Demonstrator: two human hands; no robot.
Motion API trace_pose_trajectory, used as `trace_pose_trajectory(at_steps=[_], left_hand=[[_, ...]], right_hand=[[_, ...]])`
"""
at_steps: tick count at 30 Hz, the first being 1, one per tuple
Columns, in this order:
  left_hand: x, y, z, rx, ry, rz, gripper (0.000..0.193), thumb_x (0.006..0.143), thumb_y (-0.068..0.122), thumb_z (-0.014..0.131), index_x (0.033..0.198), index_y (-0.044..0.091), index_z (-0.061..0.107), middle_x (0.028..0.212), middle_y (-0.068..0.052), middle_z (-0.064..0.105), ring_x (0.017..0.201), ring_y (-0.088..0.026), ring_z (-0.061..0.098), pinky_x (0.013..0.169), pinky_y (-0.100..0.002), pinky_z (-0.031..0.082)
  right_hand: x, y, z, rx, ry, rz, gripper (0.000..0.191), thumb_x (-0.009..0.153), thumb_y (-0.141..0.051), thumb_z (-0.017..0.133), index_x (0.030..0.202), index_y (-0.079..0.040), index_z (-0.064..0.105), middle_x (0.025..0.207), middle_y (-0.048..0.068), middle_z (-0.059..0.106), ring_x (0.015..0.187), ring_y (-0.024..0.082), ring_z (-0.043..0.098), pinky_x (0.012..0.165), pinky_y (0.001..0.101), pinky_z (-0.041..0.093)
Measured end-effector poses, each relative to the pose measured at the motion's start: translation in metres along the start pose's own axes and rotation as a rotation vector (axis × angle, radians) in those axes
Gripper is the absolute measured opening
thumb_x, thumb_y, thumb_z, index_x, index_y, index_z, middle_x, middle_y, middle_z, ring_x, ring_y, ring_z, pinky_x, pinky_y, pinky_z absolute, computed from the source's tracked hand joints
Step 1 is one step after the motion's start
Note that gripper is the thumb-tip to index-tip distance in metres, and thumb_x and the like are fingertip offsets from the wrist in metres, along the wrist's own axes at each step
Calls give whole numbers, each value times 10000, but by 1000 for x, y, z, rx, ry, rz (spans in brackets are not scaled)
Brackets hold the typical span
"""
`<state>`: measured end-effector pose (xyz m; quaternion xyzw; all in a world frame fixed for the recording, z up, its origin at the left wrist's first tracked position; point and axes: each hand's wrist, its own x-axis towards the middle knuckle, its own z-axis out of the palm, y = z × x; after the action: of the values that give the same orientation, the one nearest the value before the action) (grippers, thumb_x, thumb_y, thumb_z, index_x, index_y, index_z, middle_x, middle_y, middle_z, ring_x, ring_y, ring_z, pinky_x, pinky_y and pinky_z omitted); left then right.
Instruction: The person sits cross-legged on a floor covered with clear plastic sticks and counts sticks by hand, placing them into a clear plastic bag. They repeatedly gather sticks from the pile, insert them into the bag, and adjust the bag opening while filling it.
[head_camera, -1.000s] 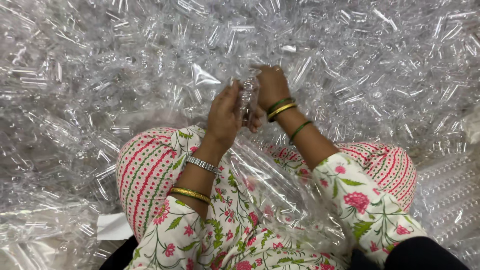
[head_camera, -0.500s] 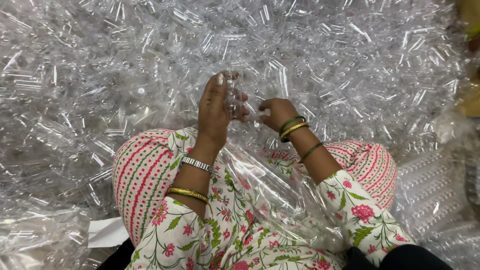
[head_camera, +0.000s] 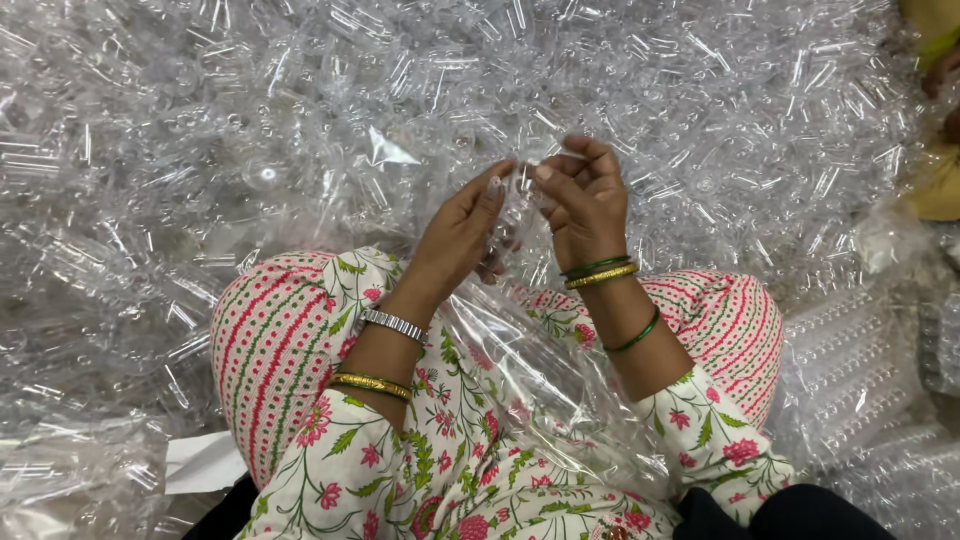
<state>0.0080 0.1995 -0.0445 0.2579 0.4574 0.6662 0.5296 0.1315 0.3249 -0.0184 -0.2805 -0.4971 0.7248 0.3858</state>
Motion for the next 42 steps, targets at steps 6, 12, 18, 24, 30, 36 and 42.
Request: trace_pose_trajectory(at_steps=[6, 12, 18, 24, 30, 36, 42], left_hand=[[1, -1, -1, -15, 57, 15, 638, 992, 606, 401, 1495, 235, 527, 1440, -54, 588, 775, -84, 692, 523, -234, 562], [-6, -4, -4, 257, 119, 127, 514, 1025, 353, 642, 1519, 220, 598, 876, -119, 640, 671, -105, 499, 560, -259, 433], [-11, 2, -10, 605, 160, 557, 467, 1013, 288, 702, 1457, 191, 596, 1075, -75, 719, 885, -125, 690, 737, -307, 562], [-18, 4, -6, 927, 236, 360, 472, 955, 340, 742, 1402, 218, 653, 874, -126, 702, 649, -187, 632, 619, -346, 518], [-14, -4, 1, 529, 96, 547, 420, 1032, 358, 680, 1385, 136, 620, 1085, -84, 701, 864, -173, 675, 744, -342, 544], [-7, -8, -12, -121, 225, 69, 636, 1027, 555, 427, 1513, 158, 526, 885, -87, 667, 599, -173, 629, 504, -302, 544], [1, -8, -15, -284, 168, 53, 872, 957, 731, 230, 1538, 119, 448, 1071, -60, 688, 691, -198, 695, 550, -342, 583]], right_hand=[[-9, -18, 3, -30, -172, -6, 427, 945, 70, 682, 1356, 16, 582, 1061, 93, 699, 998, 187, 713, 903, 358, 639], [-7, -21, 0, -68, -104, 260, 168, 954, -15, 668, 1110, 45, 686, 994, 136, 756, 895, 255, 766, 825, 422, 653], [-20, 4, 7, -156, 76, 250, 130, 935, -93, 684, 1008, 12, 704, 887, 110, 755, 785, 209, 756, 711, 373, 644], [-13, 17, -12, -165, -6, 354, 117, 940, -118, 682, 906, -8, 662, 751, 87, 705, 578, 184, 690, 562, 339, 618], [-10, 27, -28, -131, -80, 413, 171, 946, -154, 644, 863, -13, 692, 739, 94, 716, 541, 172, 680, 539, 337, 620], [24, 35, -35, -1456, -95, -274, 235, 988, -255, 805, 857, -73, 734, 825, 110, 705, 767, 284, 703, 740, 426, 576], [72, 42, -61, -1726, -417, -761, 463, 710, 65, 700, 1130, -122, 755, 1191, 127, 712, 1141, 365, 655, 984, 486, 508]])
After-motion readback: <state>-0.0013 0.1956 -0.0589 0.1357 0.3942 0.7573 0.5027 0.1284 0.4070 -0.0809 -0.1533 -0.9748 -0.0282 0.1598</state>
